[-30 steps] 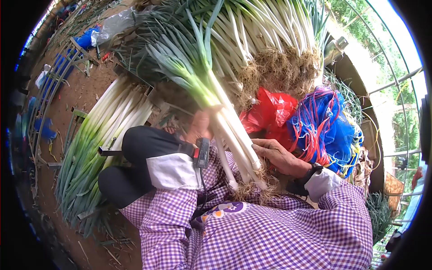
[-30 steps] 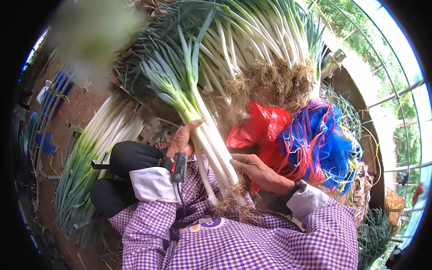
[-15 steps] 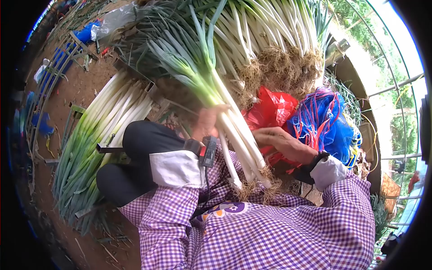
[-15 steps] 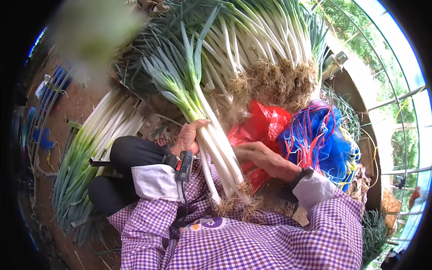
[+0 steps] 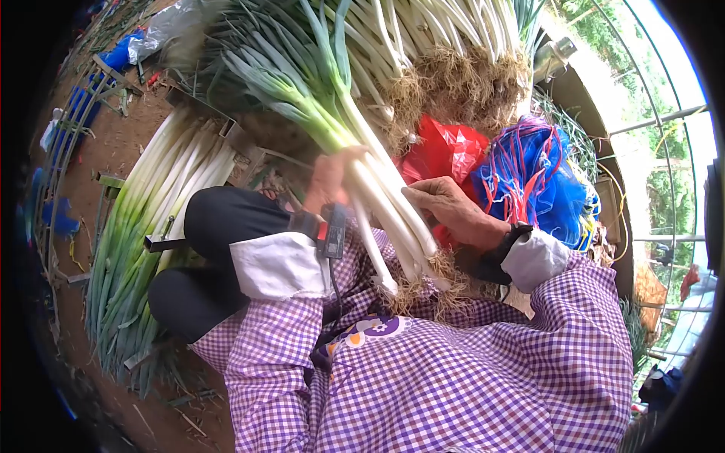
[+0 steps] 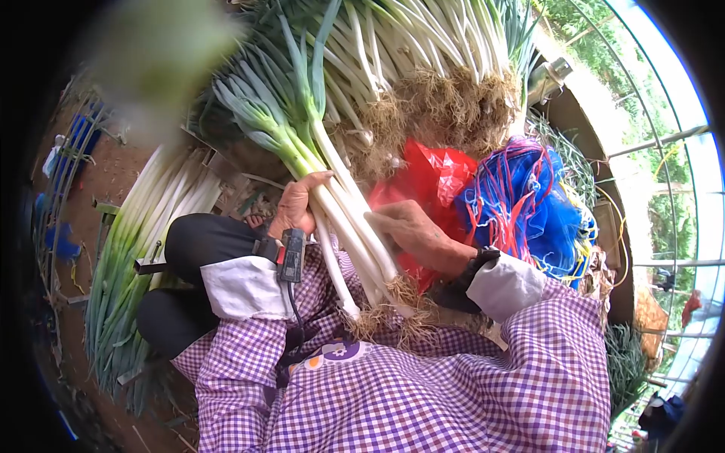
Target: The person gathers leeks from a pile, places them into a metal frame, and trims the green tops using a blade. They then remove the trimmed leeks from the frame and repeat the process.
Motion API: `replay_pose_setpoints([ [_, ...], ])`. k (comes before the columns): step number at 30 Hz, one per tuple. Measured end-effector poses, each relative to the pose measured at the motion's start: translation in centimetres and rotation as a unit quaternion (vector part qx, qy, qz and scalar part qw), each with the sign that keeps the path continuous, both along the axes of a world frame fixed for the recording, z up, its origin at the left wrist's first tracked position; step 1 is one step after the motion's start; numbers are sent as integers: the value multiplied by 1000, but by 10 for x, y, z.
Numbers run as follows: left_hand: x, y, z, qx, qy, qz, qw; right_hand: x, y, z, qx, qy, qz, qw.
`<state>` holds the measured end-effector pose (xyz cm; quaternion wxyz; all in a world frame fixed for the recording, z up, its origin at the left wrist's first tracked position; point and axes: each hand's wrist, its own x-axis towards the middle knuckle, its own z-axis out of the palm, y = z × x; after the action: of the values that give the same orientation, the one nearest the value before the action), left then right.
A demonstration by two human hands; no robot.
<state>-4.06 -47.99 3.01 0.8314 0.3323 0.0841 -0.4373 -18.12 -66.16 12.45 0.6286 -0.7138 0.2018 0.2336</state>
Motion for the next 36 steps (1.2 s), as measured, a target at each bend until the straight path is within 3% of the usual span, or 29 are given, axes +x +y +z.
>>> replay_pose_setpoints([
  [7,-1,-5,-1,22,-14,29,999,6,16,7,122,52,-63,989],
  [10,-5,-9,3,59,-7,52,997,4,39,15,80,-41,3,996],
  [19,-14,-5,33,72,17,124,990,10,62,6,107,58,-40,992],
  [27,-14,-7,24,-16,43,113,993,7,50,15,12,-12,20,1000],
  [30,-16,-3,39,-117,77,103,985,0,40,30,-9,-36,44,998],
  [33,-9,4,59,-118,117,128,978,-26,33,46,-24,-71,79,994],
  [36,0,-8,17,-33,19,176,984,-48,21,73,-124,-40,121,984],
])
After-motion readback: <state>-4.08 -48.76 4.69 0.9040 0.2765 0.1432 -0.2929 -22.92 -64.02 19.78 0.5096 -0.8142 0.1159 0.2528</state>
